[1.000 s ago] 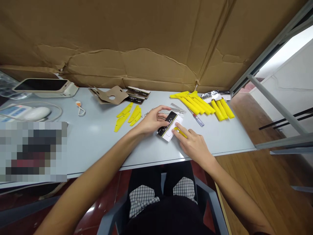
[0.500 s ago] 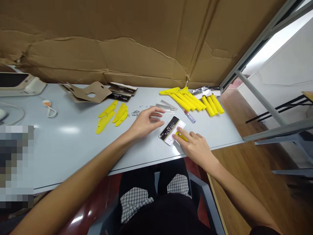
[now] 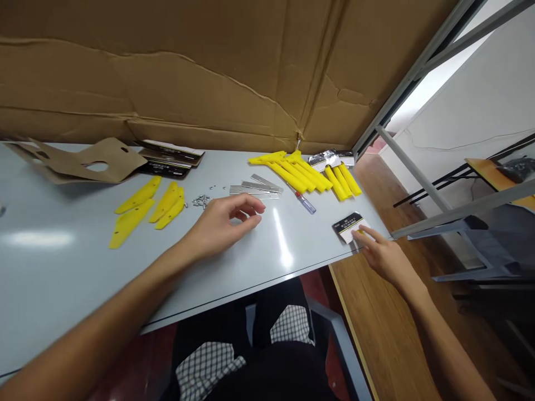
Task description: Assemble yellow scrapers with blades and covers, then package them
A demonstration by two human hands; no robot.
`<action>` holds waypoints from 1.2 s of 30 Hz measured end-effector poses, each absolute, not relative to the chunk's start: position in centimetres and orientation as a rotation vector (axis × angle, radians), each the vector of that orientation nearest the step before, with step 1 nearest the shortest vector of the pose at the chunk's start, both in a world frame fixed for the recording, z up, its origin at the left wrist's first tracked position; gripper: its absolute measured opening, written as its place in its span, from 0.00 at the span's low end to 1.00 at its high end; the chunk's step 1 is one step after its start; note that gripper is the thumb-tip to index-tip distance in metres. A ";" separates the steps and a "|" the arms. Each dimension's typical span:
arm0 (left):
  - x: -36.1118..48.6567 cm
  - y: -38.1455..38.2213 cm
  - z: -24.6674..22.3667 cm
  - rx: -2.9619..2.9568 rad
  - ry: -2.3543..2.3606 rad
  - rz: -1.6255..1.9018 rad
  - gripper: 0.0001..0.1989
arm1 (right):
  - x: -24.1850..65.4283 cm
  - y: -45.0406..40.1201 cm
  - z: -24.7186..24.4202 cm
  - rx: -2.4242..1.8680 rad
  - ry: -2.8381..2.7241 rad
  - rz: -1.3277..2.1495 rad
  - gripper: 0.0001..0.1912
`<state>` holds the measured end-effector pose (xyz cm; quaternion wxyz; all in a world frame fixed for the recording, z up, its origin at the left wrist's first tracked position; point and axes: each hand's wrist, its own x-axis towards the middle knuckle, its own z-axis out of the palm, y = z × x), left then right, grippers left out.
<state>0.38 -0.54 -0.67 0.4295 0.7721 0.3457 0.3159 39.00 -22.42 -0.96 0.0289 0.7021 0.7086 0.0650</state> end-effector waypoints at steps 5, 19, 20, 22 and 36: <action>0.3 -0.5 -0.7 2.036 0.826 0.761 0.09 | 39.8 -19.0 2.2 2.315 2.216 0.410 0.27; 0.1 -0.2 -1.1 2.205 0.723 0.814 0.07 | 39.3 1.3 3.0 2.484 1.984 0.708 0.31; 0.0 -0.3 -0.9 2.203 0.723 0.816 0.07 | 39.3 1.6 3.2 2.494 1.982 0.754 0.31; 0.0 -0.4 -0.6 2.206 0.716 0.824 0.07 | 39.3 2.1 3.4 2.502 1.973 0.839 0.33; -0.4 -0.7 -0.1 2.320 0.625 0.803 0.07 | 39.4 1.6 0.4 2.337 1.933 0.551 0.23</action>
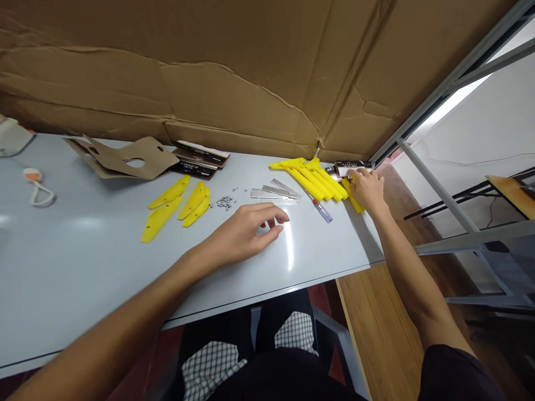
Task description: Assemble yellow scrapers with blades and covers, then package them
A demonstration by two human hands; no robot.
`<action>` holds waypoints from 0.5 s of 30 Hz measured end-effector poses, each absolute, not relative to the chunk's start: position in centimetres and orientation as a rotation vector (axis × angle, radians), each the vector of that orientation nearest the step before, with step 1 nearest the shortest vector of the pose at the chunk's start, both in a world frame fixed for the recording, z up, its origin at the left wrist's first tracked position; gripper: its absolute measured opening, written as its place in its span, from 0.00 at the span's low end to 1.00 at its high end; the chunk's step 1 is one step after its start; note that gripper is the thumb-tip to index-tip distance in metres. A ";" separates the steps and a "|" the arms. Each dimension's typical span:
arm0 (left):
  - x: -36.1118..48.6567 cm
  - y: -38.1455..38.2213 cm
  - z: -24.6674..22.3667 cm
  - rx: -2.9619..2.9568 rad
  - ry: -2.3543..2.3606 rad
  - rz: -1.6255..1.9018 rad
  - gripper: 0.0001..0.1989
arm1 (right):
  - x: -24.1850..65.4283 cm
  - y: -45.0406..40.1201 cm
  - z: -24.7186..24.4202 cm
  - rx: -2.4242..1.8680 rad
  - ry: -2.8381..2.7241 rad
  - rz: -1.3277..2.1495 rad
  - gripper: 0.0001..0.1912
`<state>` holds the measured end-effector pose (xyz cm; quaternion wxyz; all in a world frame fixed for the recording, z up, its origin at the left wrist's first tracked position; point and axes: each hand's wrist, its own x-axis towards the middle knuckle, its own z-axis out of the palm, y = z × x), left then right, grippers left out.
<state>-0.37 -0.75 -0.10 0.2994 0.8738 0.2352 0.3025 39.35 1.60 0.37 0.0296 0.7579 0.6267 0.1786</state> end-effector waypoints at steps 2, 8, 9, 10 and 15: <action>-0.5 -0.6 0.0 2.351 0.617 0.821 0.07 | 39.2 1.6 0.5 2.342 1.941 0.541 0.23; -1.2 0.3 -0.2 2.447 0.657 0.865 0.07 | 37.9 0.0 1.1 2.363 2.100 0.656 0.21; -1.3 0.4 -0.3 2.470 0.675 0.859 0.08 | 37.3 -0.6 1.1 2.364 2.145 0.676 0.20; -1.4 0.6 -0.4 2.497 0.697 0.846 0.08 | 36.7 -1.2 1.0 2.368 2.192 0.686 0.20; -1.7 1.2 -0.9 2.632 0.821 0.731 0.12 | 32.0 -4.5 -0.6 2.322 2.437 0.464 0.18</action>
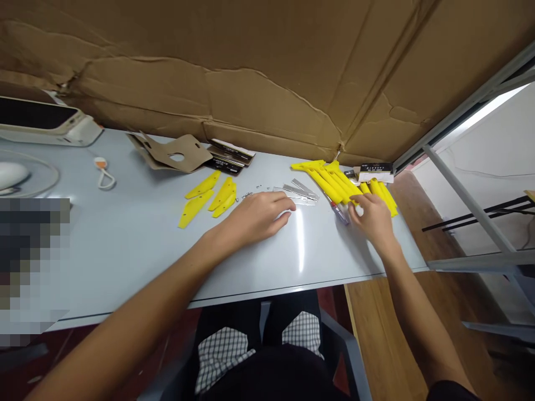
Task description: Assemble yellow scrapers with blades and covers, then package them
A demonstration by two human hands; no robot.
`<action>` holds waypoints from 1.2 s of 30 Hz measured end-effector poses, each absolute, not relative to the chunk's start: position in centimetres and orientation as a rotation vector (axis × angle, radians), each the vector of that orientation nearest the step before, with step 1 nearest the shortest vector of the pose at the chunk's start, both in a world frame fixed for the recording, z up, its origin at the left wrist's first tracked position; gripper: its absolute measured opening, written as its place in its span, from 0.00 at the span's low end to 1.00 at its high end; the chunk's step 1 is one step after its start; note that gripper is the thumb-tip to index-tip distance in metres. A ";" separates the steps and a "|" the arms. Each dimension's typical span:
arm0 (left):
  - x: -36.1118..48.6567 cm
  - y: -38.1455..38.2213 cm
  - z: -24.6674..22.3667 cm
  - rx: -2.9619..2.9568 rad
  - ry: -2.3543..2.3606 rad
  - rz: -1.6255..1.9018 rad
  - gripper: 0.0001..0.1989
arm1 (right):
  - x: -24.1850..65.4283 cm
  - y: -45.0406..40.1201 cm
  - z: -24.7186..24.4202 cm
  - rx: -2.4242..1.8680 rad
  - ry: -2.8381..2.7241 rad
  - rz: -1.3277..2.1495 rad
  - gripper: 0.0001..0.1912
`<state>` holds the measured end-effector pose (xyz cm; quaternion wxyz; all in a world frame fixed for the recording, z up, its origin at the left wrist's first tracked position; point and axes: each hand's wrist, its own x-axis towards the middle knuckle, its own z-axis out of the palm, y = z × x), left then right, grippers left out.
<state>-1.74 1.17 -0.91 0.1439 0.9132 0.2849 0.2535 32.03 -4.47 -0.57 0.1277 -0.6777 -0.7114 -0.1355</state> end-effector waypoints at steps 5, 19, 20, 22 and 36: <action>-1.8 1.4 -1.0 2.662 0.841 0.685 0.12 | 28.0 -5.7 -2.2 -1.959 -2.177 -0.286 0.16; -2.5 1.8 -0.4 2.629 0.861 0.783 0.12 | 26.8 -5.3 -2.1 -2.114 -2.141 -0.122 0.09; -2.7 1.9 -0.2 2.620 0.874 0.792 0.12 | 26.8 -5.2 -2.1 -2.114 -2.140 -0.117 0.09; -3.2 2.2 0.3 2.600 0.906 0.818 0.12 | 27.0 -4.8 -2.1 -2.098 -2.157 -0.104 0.09; -6.9 4.9 1.2 2.491 1.104 0.937 0.11 | 28.1 -0.3 0.5 -2.125 -2.141 -0.349 0.16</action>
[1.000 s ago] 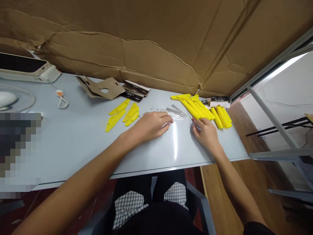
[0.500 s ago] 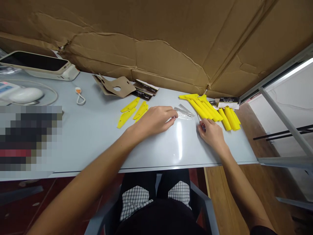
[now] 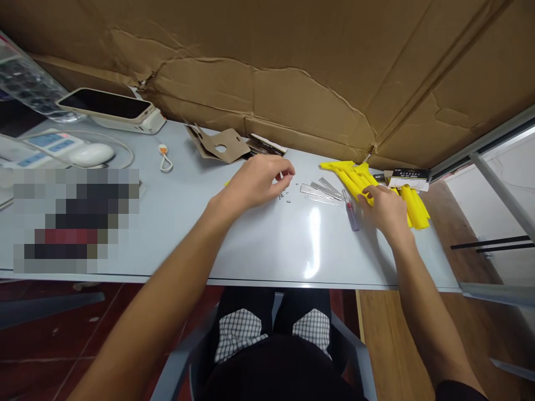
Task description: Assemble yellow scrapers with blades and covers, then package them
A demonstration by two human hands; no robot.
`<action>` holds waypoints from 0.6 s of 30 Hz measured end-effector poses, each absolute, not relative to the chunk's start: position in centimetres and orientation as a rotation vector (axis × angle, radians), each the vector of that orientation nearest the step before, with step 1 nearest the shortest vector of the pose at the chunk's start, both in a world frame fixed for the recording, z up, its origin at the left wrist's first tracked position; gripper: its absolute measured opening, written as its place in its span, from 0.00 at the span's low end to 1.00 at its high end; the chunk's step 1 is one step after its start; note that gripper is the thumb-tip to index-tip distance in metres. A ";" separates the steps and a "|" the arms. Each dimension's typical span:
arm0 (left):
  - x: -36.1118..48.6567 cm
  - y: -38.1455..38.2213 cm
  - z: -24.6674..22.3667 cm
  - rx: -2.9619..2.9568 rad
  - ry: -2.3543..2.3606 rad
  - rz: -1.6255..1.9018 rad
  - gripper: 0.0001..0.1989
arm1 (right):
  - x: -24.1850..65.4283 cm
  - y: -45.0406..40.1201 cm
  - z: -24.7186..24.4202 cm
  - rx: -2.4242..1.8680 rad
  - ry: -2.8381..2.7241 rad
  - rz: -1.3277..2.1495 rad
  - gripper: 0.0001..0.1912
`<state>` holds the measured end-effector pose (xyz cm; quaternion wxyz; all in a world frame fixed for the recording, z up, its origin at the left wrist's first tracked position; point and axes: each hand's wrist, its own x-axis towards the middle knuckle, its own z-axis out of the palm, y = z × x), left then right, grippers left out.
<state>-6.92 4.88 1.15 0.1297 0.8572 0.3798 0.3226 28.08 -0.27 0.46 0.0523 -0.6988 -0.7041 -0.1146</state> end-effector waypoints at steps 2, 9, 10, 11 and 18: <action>-6.8 4.8 1.2 2.492 1.111 0.916 0.12 | 28.6 0.6 0.3 -2.192 -2.149 -0.350 0.17; -6.7 4.6 1.4 2.491 1.116 0.928 0.12 | 28.2 1.2 -1.0 -2.117 -2.192 -0.446 0.19; -6.7 4.6 1.4 2.488 1.117 0.926 0.12 | 28.0 1.2 -1.1 -2.119 -2.183 -0.443 0.19; -6.7 4.6 1.4 2.487 1.118 0.921 0.12 | 27.8 1.2 -1.1 -2.119 -2.171 -0.423 0.18; -6.7 4.7 1.2 2.483 1.107 0.928 0.12 | 27.4 1.7 0.9 -1.977 -1.970 0.161 0.18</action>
